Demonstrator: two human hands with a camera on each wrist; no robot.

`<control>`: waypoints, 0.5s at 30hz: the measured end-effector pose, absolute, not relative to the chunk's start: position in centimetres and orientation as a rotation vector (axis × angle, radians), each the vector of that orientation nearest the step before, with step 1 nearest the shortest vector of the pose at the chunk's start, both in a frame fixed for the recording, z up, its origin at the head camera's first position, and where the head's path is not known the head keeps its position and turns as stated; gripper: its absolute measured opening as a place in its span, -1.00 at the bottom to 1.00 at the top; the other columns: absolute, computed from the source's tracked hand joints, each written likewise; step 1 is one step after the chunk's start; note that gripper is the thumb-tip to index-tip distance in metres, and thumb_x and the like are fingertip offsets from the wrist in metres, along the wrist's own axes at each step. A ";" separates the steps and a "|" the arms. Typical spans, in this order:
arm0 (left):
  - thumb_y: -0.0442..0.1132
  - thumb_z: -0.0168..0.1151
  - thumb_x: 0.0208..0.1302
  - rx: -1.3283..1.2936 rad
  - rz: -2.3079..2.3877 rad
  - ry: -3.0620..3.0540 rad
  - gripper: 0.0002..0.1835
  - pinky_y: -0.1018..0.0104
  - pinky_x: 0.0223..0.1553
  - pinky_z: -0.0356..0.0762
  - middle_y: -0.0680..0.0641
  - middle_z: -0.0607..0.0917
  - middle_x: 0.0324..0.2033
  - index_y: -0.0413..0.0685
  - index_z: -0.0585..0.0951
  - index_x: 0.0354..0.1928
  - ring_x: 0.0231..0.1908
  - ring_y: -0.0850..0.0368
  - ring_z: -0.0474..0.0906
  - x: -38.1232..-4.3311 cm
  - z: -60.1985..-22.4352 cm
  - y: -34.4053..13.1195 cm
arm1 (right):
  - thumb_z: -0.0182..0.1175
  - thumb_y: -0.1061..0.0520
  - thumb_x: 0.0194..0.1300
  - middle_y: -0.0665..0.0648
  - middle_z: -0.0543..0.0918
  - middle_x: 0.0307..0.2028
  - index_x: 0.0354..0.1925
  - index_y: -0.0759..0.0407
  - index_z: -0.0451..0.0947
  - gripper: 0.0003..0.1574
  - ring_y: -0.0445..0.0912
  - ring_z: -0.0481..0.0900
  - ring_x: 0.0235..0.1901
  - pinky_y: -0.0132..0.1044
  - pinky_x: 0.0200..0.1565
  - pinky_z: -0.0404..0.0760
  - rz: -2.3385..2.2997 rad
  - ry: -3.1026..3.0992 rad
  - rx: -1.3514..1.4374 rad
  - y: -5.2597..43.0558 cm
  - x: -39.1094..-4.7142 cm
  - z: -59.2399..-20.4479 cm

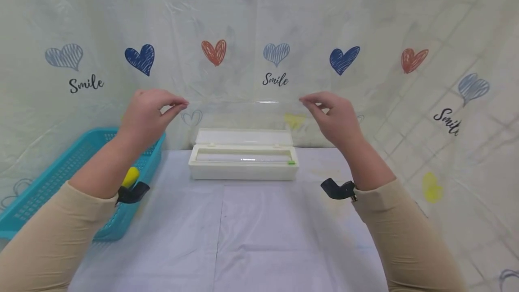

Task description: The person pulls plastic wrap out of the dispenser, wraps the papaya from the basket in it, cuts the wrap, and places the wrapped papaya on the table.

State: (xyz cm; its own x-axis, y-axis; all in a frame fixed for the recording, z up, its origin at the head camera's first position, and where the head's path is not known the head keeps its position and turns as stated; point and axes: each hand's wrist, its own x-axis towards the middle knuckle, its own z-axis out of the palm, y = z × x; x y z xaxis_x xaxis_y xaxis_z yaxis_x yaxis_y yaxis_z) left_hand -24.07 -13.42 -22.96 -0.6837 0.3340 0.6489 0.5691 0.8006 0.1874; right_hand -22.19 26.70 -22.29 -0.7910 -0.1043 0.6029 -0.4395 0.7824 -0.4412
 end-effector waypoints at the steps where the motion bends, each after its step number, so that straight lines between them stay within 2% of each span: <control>1: -0.13 0.30 0.34 -0.663 -0.507 -2.372 -0.76 -0.03 0.02 0.35 -0.01 0.78 -0.14 0.02 0.76 -0.02 -0.04 0.00 0.58 -23.9 -22.9 -13.4 | 0.15 0.01 0.47 0.09 0.72 -0.03 0.04 0.04 0.71 -0.69 -0.19 0.56 -0.05 -0.59 -0.07 0.40 0.789 -2.405 0.402 26.7 -22.0 -22.2; 8: -0.15 0.32 0.33 -0.698 -0.538 -2.346 -0.78 -0.01 0.01 0.35 -0.01 0.78 -0.17 0.00 0.76 -0.04 -0.05 0.00 0.58 -23.0 -22.7 -13.7 | 0.19 -0.01 0.44 0.11 0.72 -0.04 0.02 0.04 0.72 -0.69 -0.44 0.51 -0.11 -0.58 -0.11 0.42 0.845 -2.392 0.430 26.9 -21.0 -22.3; 15: -0.20 0.35 0.29 -0.858 -0.617 -2.325 -0.83 0.04 0.03 0.48 -0.01 0.76 -0.20 -0.04 0.75 -0.11 -0.07 0.01 0.59 -21.5 -23.7 -14.4 | 0.18 0.11 0.45 0.08 0.75 -0.17 0.00 0.08 0.72 -0.75 -0.43 0.54 -0.14 -0.62 -0.12 0.44 0.901 -2.426 0.508 27.2 -18.8 -22.9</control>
State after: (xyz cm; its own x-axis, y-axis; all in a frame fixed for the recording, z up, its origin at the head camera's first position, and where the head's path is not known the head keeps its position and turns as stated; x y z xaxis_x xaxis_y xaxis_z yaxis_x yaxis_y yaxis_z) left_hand -21.46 -14.45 -23.70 -0.6251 0.4262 0.6539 0.6943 0.6865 0.2163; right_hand -18.77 27.18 -22.95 -0.8059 -0.1668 0.5681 -0.4972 0.7115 -0.4965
